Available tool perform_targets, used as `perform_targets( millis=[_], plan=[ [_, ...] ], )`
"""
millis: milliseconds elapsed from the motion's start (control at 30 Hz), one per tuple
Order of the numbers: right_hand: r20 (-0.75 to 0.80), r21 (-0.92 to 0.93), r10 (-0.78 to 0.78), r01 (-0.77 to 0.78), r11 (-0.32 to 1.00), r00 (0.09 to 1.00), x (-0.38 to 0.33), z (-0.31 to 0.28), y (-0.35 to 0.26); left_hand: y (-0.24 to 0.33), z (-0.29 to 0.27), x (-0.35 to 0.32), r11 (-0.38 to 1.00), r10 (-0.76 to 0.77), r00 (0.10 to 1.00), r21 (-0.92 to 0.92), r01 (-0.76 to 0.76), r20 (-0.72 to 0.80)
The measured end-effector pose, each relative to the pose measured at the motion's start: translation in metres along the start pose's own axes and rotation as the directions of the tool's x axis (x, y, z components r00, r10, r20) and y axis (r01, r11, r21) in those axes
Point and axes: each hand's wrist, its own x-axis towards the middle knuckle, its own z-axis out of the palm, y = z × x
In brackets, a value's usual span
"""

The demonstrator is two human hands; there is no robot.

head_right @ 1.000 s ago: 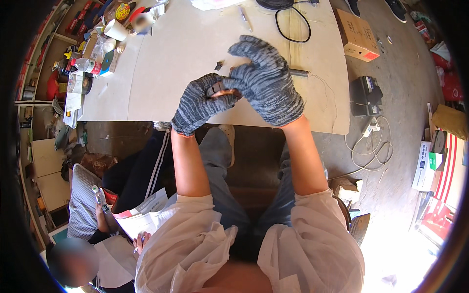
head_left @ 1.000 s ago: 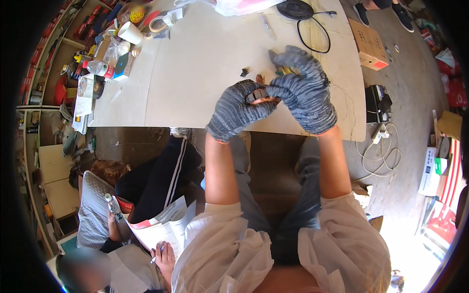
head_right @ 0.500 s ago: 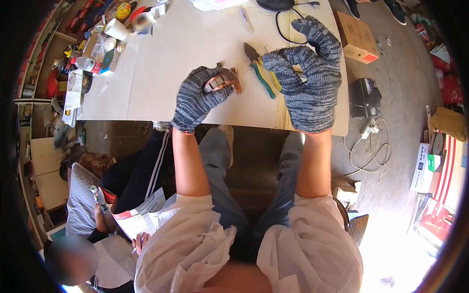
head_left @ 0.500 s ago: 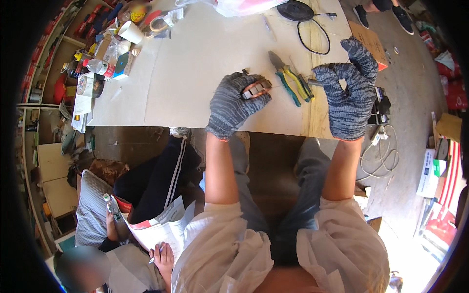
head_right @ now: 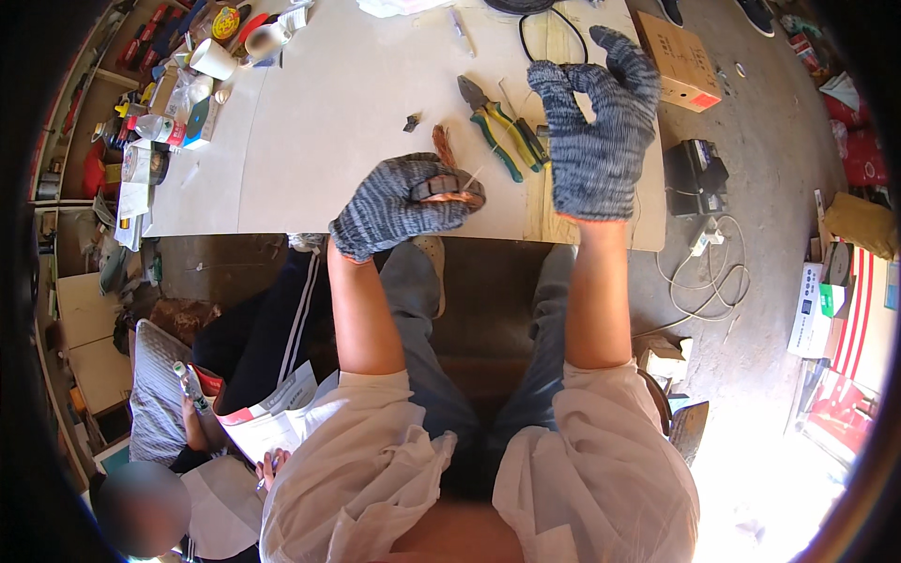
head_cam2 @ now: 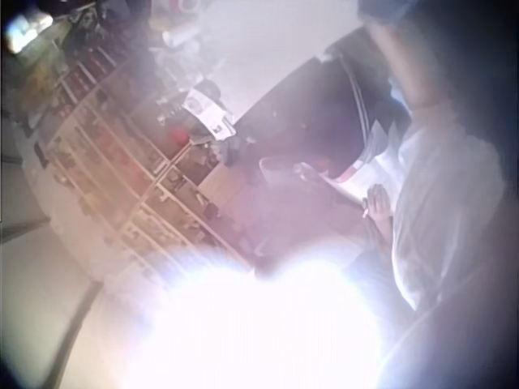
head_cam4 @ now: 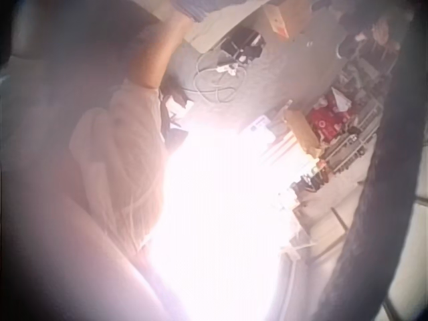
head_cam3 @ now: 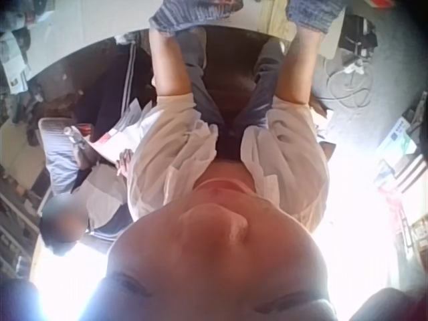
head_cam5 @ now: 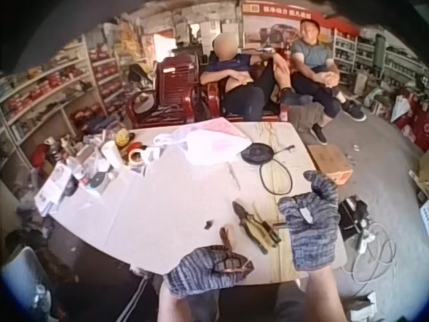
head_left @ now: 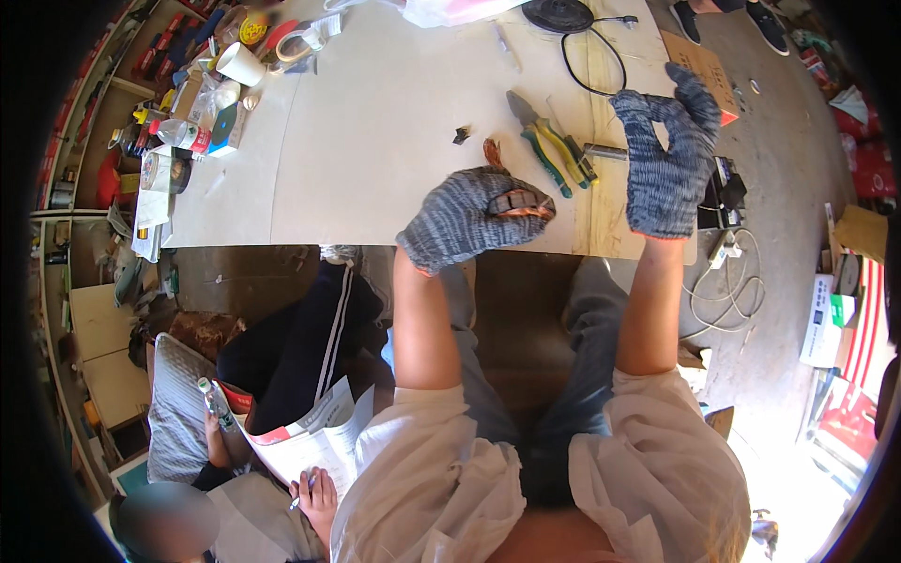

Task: The person uses pliers to strip copper wire from a circular electronic component, likely a motor stator. They repeatedly cut and pull the wire, separating it from the metal core and placing the stripped wire on the table.

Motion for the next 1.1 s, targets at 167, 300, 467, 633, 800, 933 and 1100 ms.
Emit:
perform_targets(
  millis=[167, 300, 467, 633, 800, 933, 1100],
  plan=[
    [0.083, 0.419, 0.403, -0.399, 0.815, 0.911, 0.009, -0.008, 0.054, 0.004, -0.018, -0.006, 0.941, -0.323, 0.926, 0.037, 0.336, -0.196],
    [-0.062, 0.405, 0.602, -0.531, 0.744, 0.796, 0.017, -0.024, 0.019, 0.002, -0.029, -0.020, 0.826, -0.447, 0.833, 0.205, 0.524, -0.327],
    [0.033, 0.479, 0.321, -0.297, 0.826, 0.947, 0.001, -0.007, -0.016, -0.002, -0.028, -0.020, 0.775, -0.534, 0.778, 0.176, 0.607, -0.332],
    [0.635, 0.172, -0.262, 0.198, 0.965, 0.727, -0.029, 0.036, -0.028, -0.003, -0.022, -0.015, 0.754, -0.569, 0.772, 0.195, 0.628, -0.285],
    [0.779, -0.044, -0.235, 0.425, 0.904, 0.581, -0.030, 0.044, -0.014, 0.003, -0.020, -0.013, 0.806, -0.532, 0.803, 0.129, 0.577, -0.266],
    [0.577, 0.065, -0.386, 0.431, 0.900, 0.720, -0.035, 0.053, -0.006, 0.007, -0.018, -0.006, 0.856, -0.390, 0.901, 0.287, 0.430, -0.187],
    [0.398, -0.078, -0.280, 0.337, 0.938, 0.873, -0.027, 0.055, 0.012, 0.012, -0.016, -0.005, 0.967, -0.145, 0.974, 0.185, 0.176, -0.172]
  ],
)
